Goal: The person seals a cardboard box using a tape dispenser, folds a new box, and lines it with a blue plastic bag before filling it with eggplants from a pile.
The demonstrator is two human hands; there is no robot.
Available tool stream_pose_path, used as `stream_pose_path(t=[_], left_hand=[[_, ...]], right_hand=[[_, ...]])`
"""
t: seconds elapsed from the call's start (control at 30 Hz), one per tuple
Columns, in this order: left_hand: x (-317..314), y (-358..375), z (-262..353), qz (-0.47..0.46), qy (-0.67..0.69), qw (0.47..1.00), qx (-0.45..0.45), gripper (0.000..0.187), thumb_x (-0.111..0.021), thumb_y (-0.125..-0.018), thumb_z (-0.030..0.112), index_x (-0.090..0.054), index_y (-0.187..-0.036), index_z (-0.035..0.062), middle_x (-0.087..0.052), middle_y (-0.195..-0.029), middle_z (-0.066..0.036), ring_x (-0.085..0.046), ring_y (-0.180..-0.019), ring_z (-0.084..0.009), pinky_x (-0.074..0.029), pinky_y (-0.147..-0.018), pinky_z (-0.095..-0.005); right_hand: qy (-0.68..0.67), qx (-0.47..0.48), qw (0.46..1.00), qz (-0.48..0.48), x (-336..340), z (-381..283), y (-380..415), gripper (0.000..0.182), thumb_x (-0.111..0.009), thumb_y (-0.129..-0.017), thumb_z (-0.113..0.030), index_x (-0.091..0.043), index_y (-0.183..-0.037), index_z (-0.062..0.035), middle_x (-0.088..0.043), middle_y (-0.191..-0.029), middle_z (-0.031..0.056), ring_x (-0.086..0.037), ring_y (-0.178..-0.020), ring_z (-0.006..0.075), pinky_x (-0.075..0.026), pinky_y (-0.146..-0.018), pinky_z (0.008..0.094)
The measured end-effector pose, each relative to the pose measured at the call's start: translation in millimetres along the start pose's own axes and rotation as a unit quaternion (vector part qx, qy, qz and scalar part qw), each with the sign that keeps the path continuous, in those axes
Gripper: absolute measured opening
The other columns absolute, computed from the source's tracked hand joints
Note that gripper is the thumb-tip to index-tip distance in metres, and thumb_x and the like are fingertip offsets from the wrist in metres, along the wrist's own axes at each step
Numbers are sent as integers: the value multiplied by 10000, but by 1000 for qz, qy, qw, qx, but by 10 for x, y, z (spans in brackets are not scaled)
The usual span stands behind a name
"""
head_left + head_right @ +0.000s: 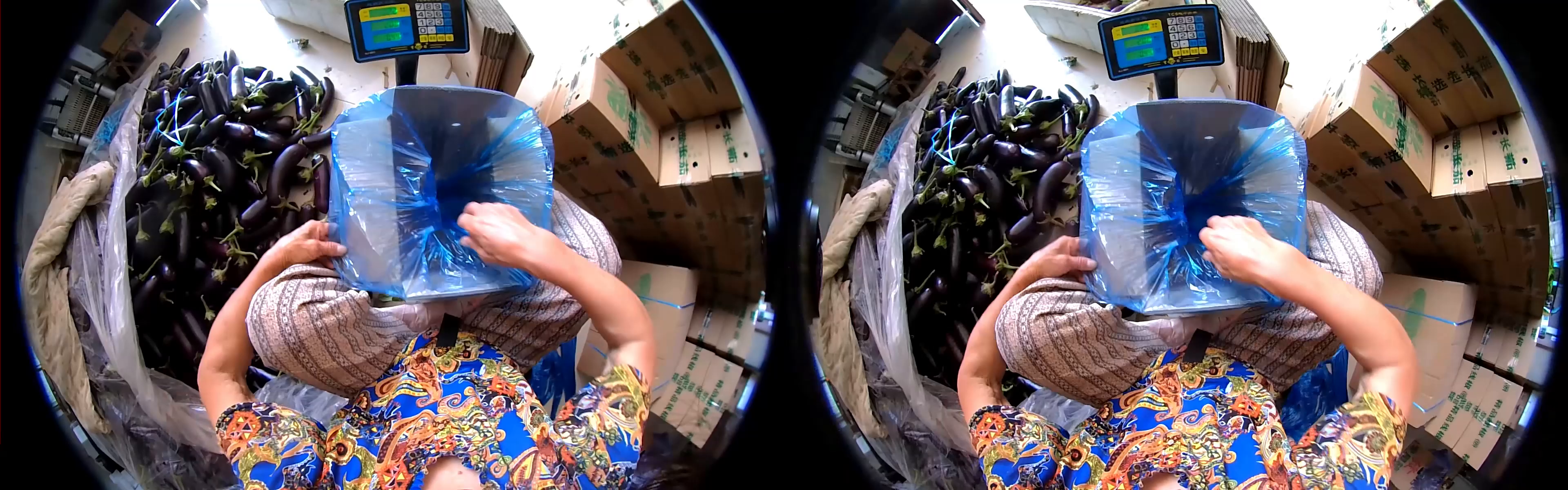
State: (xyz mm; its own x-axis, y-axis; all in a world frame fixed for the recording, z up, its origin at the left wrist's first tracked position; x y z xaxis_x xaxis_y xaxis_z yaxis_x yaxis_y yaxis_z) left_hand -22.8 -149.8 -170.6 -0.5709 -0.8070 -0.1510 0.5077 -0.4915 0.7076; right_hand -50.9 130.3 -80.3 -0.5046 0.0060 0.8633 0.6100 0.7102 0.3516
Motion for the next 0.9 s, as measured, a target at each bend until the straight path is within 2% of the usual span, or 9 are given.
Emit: stream_pose_path(t=[0.17, 0.23, 0.33, 0.47, 0.6, 0.63, 0.7, 0.77, 0.9], left_hand=[[147, 98, -56, 72, -49, 994, -59, 325, -697, -855, 81, -657, -1166, -6, -722, -937, -96, -663, -781, -138, -534, -717, -300], [292, 358, 382, 156, -285, 939, -112, 292, -689, -841, 58, -671, -1128, 6, -715, -879, -127, -669, -764, -156, -533, -707, -309], [373, 691, 1109, 370, -270, 845, -275, 146, -633, -868, 15, -658, -1009, -12, -669, -780, -141, -673, -718, -201, -533, -669, -315], [-370, 307, 1937, 220, -365, 808, -406, 208, -678, -855, 29, -648, -1060, 10, -633, -911, -120, -669, -814, -243, -548, -695, -331], [-1011, -712, 1832, 122, -616, 688, -365, 686, -827, -720, 207, -480, -1303, 105, -535, -1123, -138, -578, -1057, -316, -528, -852, -423], [-1068, -907, 1715, 123, -653, 652, -364, 477, -778, -744, 196, -614, -1175, 73, -582, -1047, -126, -581, -1029, -313, -522, -826, -424], [-1060, -1411, 1386, -3, -765, 608, -213, 191, -697, -778, 185, -738, -935, 84, -630, -946, -94, -576, -1029, -286, -509, -802, -405], [-840, -1439, 1332, 105, -799, 542, -237, 151, -630, -801, 178, -763, -747, 128, -665, -890, -72, -582, -1022, -259, -492, -794, -391], [-566, -1160, 1697, 203, -802, 533, -178, 138, -633, -811, 144, -755, -859, 99, -653, -927, -99, -599, -978, -258, -481, -818, -367]], right_hand=[[98, -65, 975, -190, -941, 364, -753, 191, -668, -760, -107, -764, -921, -67, -727, -1021, 167, -710, -965, 316, -572, -791, 419], [75, -8, 979, -190, -1398, 518, -801, 214, -637, -760, -147, -730, -917, -35, -713, -944, 199, -702, -925, 354, -566, -772, 459], [61, -24, 992, -110, -1619, 609, -809, 178, -598, -801, -148, -722, -867, -40, -709, -935, 203, -703, -890, 348, -561, -733, 469], [183, 104, 976, -58, -966, 140, -507, 169, -591, -798, -150, -726, -840, -59, -687, -830, 134, -680, -790, 301, -520, -634, 444], [182, 122, 974, -55, -207, -342, -72, 116, -583, -788, -164, -683, -795, -106, -617, -768, 27, -599, -738, 172, -410, -564, 329], [259, 156, 952, 45, 90, -526, 208, 132, -572, -792, -174, -642, -850, -78, -549, -787, 44, -547, -782, 180, -414, -643, 325], [181, 82, 979, -36, 206, -552, 450, 109, -566, -799, -149, -565, -873, -68, -534, -860, 66, -580, -850, 210, -457, -696, 346], [108, 68, 987, -100, 266, -526, 714, 113, -586, -810, -121, -607, -879, -35, -573, -850, 86, -597, -805, 211, -476, -651, 351], [65, -18, 984, -163, 426, -372, 1010, 107, -576, -822, -120, -583, -900, -46, -562, -845, 83, -582, -801, 221, -461, -663, 362]])
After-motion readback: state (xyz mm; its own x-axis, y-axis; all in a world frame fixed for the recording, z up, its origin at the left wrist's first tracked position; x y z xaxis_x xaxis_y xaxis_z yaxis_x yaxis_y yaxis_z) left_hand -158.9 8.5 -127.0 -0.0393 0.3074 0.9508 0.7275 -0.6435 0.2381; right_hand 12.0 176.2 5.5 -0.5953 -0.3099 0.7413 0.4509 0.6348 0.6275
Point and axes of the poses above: each hand's wrist, its own y-axis away from the middle knuckle, its own x-axis out of the back of the hand, z = x × y, the point moved 7 cm from there along -y, towards the middle knuckle
